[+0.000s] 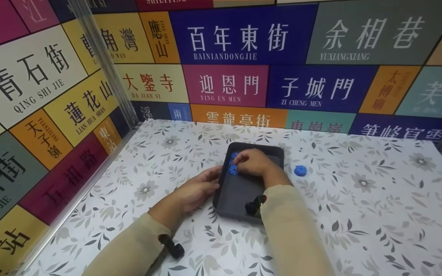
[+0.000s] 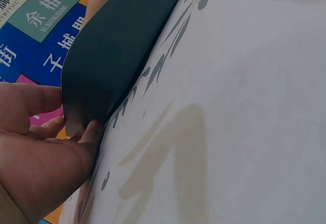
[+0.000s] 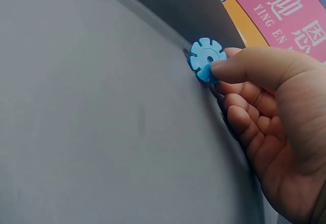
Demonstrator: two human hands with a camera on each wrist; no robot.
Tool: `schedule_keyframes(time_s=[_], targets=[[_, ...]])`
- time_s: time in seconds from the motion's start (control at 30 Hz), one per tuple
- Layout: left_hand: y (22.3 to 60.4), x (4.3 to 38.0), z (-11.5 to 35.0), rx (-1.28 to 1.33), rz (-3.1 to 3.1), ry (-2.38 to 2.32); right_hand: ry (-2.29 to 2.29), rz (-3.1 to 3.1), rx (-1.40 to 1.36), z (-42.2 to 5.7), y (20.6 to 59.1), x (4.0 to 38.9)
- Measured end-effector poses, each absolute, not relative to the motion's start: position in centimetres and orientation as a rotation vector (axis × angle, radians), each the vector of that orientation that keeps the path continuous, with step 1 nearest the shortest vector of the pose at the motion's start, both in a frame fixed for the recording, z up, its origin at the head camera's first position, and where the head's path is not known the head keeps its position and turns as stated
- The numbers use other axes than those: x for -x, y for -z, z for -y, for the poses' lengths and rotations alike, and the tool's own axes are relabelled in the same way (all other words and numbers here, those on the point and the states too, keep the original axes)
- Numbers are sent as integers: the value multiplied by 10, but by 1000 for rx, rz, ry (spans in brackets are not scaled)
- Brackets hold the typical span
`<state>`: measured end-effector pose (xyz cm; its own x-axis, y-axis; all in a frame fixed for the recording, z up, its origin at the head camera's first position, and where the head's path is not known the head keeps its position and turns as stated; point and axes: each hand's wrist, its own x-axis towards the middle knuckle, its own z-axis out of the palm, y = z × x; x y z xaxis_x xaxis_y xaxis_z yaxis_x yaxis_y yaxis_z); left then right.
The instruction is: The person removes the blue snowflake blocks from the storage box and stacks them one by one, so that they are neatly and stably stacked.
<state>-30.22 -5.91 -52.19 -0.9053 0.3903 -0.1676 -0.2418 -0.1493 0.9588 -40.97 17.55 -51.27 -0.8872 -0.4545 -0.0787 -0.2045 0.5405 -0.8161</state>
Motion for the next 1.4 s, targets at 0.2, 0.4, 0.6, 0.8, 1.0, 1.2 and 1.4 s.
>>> schedule_keyframes(time_s=[0.2,0.4,0.6,0.8,1.0,1.2,1.4], targets=[[521,302,59,-174,-1726,-2098,1275,-2492,506,-176,510,409],[519,301,59,-174,-1720,-2100,1347,-2494,431,-176,505,408],[519,299,57,-178,-1713,-2107,1487,-2490,348,-167,485,407],[522,300,57,-165,-1708,-2114,1808,-2302,236,-161,461,394],[522,301,58,-112,-1720,-2111,1917,-2236,178,-170,452,378],[520,300,59,-72,-1725,-2107,1952,-2281,181,-192,453,362],[520,301,60,-95,-1728,-2106,1994,-2360,118,-222,457,351]])
